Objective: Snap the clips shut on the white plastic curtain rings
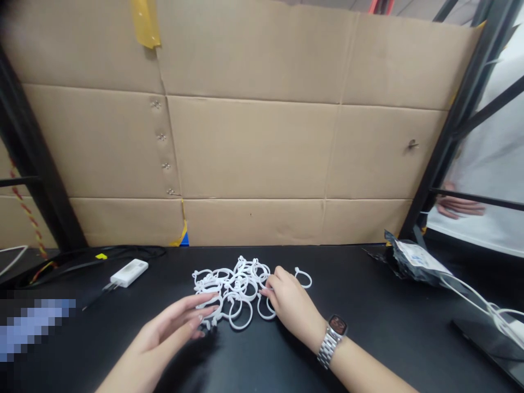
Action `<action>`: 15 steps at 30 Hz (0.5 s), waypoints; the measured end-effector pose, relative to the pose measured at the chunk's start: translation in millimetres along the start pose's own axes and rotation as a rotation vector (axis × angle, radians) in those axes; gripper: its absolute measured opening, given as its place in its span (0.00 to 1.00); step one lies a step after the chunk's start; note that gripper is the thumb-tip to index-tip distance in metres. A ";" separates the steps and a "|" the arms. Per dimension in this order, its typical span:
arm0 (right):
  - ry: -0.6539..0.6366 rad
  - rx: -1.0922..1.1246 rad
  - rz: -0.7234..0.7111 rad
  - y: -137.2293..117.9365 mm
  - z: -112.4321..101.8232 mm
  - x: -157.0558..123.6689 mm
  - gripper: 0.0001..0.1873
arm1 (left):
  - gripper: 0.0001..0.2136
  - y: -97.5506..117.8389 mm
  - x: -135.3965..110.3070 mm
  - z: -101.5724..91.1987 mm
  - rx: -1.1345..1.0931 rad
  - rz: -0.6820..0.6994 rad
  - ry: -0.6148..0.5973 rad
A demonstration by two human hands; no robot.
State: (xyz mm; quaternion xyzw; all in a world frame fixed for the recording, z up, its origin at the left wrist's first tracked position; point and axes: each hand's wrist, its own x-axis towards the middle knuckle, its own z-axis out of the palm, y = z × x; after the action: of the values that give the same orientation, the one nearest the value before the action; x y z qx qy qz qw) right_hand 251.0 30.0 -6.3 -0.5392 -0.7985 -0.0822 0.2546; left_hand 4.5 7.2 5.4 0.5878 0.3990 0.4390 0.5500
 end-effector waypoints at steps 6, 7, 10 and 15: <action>0.035 -0.040 -0.278 -34.2 -19.1 -6.1 0.14 | 0.23 4.6 -3.1 3.5 -0.082 -0.027 0.022; 0.035 -0.052 -0.358 -43.1 -21.1 -8.2 0.14 | 0.24 4.1 -3.2 3.8 -0.094 -0.036 0.019; 0.103 -0.130 -0.624 -67.5 -21.1 -15.1 0.12 | 0.25 1.1 -2.8 3.0 -0.074 -0.061 -0.029; 0.133 -0.202 -0.761 -81.5 -15.4 -21.3 0.11 | 0.14 -6.7 -2.7 1.1 0.161 -0.024 -0.110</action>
State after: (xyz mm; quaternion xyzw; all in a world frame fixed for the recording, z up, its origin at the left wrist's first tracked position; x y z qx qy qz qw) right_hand 188.5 -26.7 8.1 -0.2209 -0.9108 -0.2837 0.2029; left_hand 4.8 4.8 -1.5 0.6486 0.4092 0.3658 0.5273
